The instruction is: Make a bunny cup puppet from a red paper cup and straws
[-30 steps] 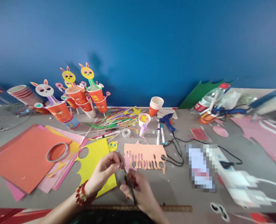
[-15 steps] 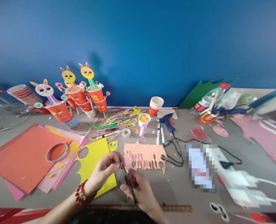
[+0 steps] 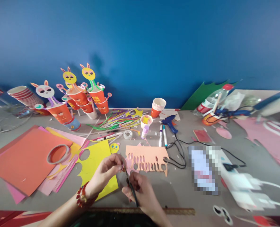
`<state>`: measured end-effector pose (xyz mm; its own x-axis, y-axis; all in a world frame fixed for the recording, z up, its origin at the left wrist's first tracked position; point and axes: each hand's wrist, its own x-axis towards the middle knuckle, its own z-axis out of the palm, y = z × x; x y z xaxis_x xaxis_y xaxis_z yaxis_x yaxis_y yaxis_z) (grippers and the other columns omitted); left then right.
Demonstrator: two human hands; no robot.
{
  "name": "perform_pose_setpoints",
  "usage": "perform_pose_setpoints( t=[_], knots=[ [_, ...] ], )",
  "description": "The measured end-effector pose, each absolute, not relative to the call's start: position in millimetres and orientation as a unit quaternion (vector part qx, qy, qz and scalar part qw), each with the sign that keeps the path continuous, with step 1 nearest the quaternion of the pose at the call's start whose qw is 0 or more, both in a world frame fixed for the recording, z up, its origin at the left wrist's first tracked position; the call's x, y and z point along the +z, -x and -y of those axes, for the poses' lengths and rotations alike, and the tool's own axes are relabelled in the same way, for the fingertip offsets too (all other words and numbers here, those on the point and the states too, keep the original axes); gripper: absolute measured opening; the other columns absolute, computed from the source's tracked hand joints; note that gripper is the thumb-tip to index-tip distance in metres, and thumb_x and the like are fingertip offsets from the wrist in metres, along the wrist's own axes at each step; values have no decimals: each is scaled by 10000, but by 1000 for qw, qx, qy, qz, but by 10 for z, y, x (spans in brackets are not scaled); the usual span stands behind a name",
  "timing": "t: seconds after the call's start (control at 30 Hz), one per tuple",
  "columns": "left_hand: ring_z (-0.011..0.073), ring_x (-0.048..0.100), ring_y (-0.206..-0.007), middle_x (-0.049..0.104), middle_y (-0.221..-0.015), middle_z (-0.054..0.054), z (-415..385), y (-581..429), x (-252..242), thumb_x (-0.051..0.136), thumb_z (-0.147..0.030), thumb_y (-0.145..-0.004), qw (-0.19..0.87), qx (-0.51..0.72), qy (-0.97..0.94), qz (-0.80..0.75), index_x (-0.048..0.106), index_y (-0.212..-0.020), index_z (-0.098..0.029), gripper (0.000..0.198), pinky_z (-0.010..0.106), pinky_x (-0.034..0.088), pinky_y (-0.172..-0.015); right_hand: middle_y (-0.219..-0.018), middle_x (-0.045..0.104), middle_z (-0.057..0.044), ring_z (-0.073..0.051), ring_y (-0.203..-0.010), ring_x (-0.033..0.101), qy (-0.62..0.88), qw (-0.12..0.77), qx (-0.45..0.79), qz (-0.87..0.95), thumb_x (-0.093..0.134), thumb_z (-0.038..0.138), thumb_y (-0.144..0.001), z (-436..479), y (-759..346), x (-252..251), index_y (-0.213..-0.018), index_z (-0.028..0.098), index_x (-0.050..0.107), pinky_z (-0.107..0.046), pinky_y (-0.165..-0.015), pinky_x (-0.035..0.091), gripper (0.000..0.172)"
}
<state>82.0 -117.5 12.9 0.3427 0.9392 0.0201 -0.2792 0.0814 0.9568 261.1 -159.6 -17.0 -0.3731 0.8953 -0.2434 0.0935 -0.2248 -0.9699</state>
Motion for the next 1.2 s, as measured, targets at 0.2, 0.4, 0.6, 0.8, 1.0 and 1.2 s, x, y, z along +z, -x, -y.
perform_pose_setpoints(
  t=[0.2, 0.4, 0.6, 0.8, 1.0, 1.2],
  knots=[
    [162, 541, -748, 589, -775, 25, 1175, -816, 130, 614, -215, -865, 651, 462, -497, -340, 533, -749, -173, 148, 283, 413, -716, -578, 362, 91, -91, -461, 424, 456, 321, 635, 534, 660, 618, -789, 1614, -2623, -181, -686, 237, 363, -217, -460, 349, 494],
    [160, 542, -748, 588, -774, 25, 1171, -819, 125, 623, -225, -864, 652, 465, -496, -336, 533, -744, -173, 159, 278, 414, -712, -571, 380, 88, -94, -465, 444, 464, 320, 625, 541, 668, 583, -799, 1607, -2621, -207, -677, 234, 368, -214, -459, 322, 475],
    [153, 533, -739, 583, -764, 20, 1172, -814, 140, 620, -227, -860, 652, 461, -498, -338, 527, -740, -174, 161, 272, 407, -702, -579, 362, 93, -89, -464, 412, 462, 317, 633, 535, 669, 551, -805, 1620, -2629, -240, -683, 238, 357, -214, -455, 327, 458],
    [154, 532, -737, 582, -764, 19, 1169, -816, 146, 620, -233, -858, 656, 460, -495, -336, 530, -741, -173, 159, 272, 404, -700, -582, 327, 93, -90, -480, 381, 467, 319, 615, 549, 673, 535, -803, 1616, -2634, -243, -667, 243, 341, -215, -458, 293, 463],
    [155, 536, -732, 591, -766, 23, 1169, -815, 147, 628, -241, -851, 654, 459, -495, -341, 533, -735, -172, 165, 274, 410, -700, -587, 330, 87, -90, -497, 355, 475, 316, 601, 560, 659, 550, -807, 1618, -2635, -236, -666, 240, 349, -215, -461, 292, 461],
    [159, 545, -741, 594, -769, 29, 1170, -809, 170, 637, -265, -855, 655, 458, -495, -342, 541, -734, -173, 180, 276, 421, -708, -602, 324, 80, -87, -497, 338, 481, 319, 594, 561, 662, 569, -797, 1615, -2634, -212, -665, 243, 322, -205, -443, 298, 489]
  ],
)
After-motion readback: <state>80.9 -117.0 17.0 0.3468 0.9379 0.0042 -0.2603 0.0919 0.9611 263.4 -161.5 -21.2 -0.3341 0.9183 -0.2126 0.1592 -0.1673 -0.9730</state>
